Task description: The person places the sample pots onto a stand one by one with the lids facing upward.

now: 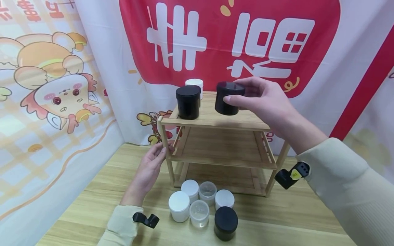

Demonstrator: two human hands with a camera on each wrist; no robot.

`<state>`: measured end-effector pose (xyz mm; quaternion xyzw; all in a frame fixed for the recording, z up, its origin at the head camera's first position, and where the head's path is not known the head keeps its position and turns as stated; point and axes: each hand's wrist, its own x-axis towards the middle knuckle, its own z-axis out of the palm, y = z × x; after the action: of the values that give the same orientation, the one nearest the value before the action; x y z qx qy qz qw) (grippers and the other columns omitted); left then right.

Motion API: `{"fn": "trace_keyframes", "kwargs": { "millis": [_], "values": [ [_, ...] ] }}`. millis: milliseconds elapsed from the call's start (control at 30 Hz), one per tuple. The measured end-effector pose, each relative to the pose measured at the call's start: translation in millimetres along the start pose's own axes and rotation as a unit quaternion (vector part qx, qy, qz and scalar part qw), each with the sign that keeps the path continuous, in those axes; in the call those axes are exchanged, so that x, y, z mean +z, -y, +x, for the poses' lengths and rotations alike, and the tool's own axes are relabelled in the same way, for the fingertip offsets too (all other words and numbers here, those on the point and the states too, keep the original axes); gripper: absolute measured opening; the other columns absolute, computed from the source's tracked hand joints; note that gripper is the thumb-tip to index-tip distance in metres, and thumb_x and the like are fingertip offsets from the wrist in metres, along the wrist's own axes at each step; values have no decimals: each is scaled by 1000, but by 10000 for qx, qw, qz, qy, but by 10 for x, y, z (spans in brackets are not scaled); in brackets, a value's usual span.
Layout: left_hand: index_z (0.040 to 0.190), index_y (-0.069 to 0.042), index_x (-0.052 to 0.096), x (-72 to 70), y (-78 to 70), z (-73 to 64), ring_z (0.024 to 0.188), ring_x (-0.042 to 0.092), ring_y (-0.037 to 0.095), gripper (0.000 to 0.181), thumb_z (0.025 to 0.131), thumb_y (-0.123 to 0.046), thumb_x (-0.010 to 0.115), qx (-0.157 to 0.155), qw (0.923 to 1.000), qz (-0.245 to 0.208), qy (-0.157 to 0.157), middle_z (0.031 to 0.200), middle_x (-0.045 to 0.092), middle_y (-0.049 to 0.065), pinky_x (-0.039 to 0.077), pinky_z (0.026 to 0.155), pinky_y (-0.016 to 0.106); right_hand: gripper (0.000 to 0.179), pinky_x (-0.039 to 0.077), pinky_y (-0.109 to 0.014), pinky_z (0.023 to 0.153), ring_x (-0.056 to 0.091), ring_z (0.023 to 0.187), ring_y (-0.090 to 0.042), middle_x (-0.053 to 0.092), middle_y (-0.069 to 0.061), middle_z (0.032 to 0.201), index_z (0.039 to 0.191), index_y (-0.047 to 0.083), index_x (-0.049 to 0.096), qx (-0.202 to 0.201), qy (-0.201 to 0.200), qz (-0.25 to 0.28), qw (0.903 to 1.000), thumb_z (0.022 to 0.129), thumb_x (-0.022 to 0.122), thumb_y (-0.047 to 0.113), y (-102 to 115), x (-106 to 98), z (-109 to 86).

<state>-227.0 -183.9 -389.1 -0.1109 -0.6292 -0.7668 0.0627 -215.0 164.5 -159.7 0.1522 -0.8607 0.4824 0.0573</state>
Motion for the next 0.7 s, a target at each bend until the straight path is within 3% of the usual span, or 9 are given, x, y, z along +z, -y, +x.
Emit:
{"fn": "trace_keyframes", "kwargs": {
  "millis": [167, 367, 700],
  "values": [
    [150, -7, 53, 15, 4, 9, 140, 54, 19, 40, 112, -17, 55, -7, 10000, -1, -2, 159, 50, 22, 25, 133, 45, 67, 48, -45, 111, 64, 121, -17, 64, 4, 138, 154, 29, 53, 88, -35, 151, 9998, 96, 78, 51, -11, 12, 51],
    [153, -3, 49, 13, 17, 11, 144, 51, 22, 44, 112, -17, 55, -27, 10000, -3, 9, 161, 50, 20, 22, 135, 47, 74, 47, -50, 116, 62, 126, -22, 58, -3, 148, 158, 28, 49, 293, 8, 150, 9995, 95, 79, 53, -12, 57, 121],
    [155, 0, 46, -4, 51, 14, 143, 50, 22, 47, 112, -17, 54, 3, 10000, -23, 3, 159, 51, 19, 21, 135, 49, 83, 45, -59, 116, 47, 142, -35, 50, -12, 159, 161, 24, 47, 535, 119, -235, 9982, 91, 82, 54, -50, 216, 298]
  ]
}}
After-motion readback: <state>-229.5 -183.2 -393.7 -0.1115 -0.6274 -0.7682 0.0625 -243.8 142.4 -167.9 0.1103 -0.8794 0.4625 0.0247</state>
